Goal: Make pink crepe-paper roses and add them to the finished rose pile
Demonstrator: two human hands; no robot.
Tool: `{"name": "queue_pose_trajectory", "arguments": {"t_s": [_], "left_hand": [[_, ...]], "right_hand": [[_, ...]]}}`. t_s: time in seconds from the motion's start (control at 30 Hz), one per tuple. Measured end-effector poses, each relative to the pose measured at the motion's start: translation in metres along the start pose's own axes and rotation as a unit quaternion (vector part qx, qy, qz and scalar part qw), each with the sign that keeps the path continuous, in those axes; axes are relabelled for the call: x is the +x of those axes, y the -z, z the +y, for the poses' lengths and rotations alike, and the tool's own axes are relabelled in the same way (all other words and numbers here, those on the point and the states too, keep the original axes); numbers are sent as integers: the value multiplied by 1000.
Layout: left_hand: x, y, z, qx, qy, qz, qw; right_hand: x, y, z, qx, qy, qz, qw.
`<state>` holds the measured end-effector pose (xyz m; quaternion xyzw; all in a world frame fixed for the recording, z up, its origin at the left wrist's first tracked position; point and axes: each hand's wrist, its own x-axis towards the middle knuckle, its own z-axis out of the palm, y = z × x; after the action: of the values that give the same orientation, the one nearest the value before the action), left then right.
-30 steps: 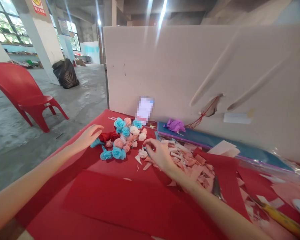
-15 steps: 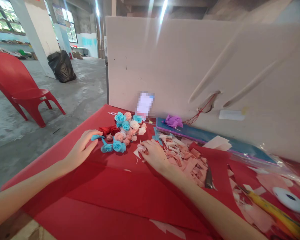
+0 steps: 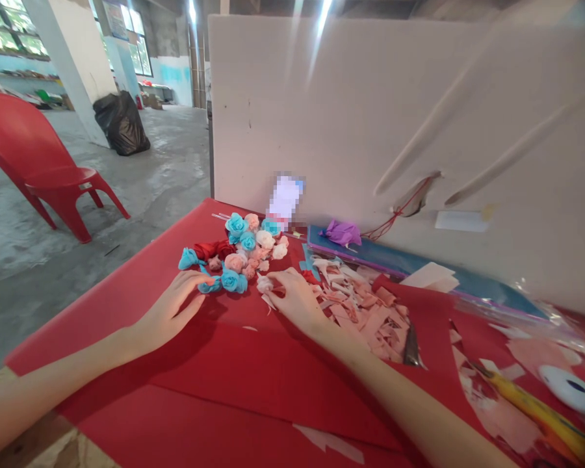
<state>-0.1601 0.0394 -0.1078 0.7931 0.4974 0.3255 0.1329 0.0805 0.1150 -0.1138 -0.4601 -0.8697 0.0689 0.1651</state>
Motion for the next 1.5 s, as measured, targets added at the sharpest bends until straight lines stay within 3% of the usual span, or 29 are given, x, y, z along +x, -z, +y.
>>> {"name": "queue_pose_trajectory", "arguments": {"t_s": [0.4, 0.6, 0.77, 1.0, 1.1, 1.3, 1.5], "left_hand": [[-3, -3, -3, 10, 10, -10, 1000], [-7, -5, -3, 10, 13, -23, 1000], [-10, -8, 0, 8, 6, -36, 999], [-14, -12, -1, 13, 6, -39, 999], [-15, -14, -1, 13, 7, -37, 999], [-12, -13, -4, 18, 0, -52, 998], [-12, -13, -6, 24, -7, -58, 998]], "right_hand": [[16, -8, -1, -1, 5, 26, 1000], [16, 18, 24, -14, -20, 48, 999], [10, 34, 51, -44, -36, -2, 998], [18, 15, 61, -42, -30, -52, 997], [20, 13, 63, -20, -18, -42, 999], [10, 26, 57, 33, 49, 39, 997], [3, 18, 51, 58, 139, 21, 988]]}}
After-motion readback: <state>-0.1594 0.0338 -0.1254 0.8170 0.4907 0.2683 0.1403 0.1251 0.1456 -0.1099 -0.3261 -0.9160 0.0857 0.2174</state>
